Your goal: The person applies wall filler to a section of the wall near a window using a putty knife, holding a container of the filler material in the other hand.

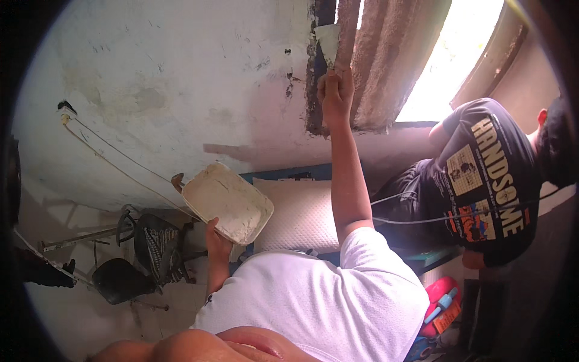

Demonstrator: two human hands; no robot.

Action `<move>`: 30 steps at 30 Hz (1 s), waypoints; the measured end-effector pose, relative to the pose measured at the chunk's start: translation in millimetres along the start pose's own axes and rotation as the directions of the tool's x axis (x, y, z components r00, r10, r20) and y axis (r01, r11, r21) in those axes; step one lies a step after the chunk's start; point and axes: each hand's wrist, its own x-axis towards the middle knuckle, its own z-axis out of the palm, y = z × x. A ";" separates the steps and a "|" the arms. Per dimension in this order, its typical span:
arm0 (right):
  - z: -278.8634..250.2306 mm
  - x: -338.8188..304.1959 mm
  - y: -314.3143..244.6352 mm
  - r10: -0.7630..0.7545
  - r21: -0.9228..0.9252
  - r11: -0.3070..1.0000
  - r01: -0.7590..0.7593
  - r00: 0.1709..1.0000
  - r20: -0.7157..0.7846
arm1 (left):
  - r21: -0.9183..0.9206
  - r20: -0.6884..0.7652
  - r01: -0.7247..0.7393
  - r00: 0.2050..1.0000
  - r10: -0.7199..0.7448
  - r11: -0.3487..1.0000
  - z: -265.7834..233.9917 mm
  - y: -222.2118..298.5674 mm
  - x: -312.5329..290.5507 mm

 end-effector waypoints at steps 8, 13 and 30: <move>-3.5 13.3 0.9 0.041 -0.190 0.981 -0.046 0.999 -0.029 | 0.006 -0.019 0.017 1.000 -0.017 1.000 -4.2 -3.3 25.9; -2.7 15.5 0.5 0.138 -0.021 0.990 -0.139 0.990 -0.020 | -0.025 -0.016 0.035 0.999 -0.035 0.999 -4.1 -2.8 32.9; -8.3 -82.4 0.2 0.586 0.671 0.375 -0.640 0.725 0.363 | -0.040 0.001 -0.009 1.000 0.009 0.999 -2.2 14.7 25.7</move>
